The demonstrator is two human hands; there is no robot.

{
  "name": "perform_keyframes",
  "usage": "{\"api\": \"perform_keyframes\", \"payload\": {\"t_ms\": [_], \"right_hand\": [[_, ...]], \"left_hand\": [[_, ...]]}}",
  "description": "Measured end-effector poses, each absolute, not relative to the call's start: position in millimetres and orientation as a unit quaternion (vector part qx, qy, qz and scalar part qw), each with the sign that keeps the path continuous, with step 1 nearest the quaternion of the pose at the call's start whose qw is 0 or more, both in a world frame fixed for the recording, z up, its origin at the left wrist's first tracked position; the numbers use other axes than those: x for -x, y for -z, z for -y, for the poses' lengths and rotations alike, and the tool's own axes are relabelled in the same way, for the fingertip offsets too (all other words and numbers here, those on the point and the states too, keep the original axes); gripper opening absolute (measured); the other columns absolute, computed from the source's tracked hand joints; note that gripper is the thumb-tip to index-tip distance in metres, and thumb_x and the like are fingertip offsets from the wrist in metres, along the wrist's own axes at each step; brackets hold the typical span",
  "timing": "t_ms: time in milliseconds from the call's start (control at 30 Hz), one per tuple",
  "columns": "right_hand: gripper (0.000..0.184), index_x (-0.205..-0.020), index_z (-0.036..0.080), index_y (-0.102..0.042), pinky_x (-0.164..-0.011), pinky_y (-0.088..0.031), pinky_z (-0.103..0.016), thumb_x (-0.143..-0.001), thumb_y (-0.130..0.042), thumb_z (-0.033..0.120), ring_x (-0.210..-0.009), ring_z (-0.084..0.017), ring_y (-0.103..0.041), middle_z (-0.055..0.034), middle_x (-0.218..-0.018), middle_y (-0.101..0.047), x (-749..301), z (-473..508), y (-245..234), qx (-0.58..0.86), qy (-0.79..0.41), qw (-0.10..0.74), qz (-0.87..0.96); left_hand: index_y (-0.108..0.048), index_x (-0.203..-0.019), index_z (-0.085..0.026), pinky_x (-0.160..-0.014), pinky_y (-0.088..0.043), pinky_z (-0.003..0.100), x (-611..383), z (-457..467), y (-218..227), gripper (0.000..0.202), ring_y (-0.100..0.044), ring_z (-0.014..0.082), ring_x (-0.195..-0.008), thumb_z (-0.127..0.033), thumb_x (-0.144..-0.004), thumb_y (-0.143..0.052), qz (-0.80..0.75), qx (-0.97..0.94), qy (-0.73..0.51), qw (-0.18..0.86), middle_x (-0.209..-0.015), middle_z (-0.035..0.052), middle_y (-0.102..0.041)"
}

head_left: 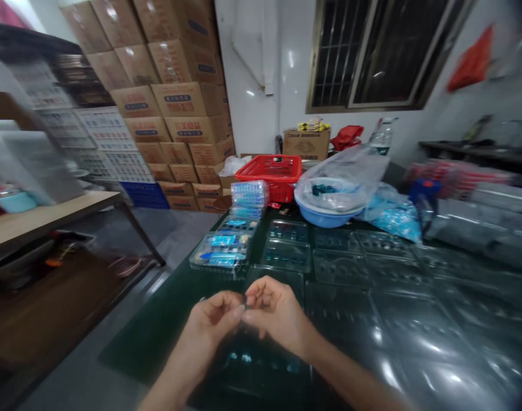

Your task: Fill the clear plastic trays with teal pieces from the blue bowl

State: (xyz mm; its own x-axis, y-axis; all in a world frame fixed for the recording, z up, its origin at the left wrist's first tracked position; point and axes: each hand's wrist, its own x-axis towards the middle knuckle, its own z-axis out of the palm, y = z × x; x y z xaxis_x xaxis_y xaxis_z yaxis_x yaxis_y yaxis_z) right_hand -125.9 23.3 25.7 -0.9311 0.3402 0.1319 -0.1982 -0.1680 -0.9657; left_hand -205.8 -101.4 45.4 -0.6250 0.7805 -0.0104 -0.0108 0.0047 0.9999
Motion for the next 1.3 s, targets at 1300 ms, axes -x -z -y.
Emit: {"api": "perform_keyframes", "payload": {"t_ms": [1300], "right_hand": [[0.016,-0.09,0.02,-0.052,-0.06,-0.043,-0.023,-0.076,-0.049,0.015,-0.065,-0.011,-0.051,-0.0001,-0.075,-0.052,45.6,-76.7,-36.5,0.161,-0.432,0.404,0.79]], "left_hand": [[-0.052,-0.097,-0.019,-0.046,-0.032,0.017,167.1,1.9,-46.3,0.028,-0.044,0.0047,-0.051,-0.017,-0.07,-0.06,-0.418,-0.278,-0.691,0.52,-0.083,0.0035,-0.058]]}}
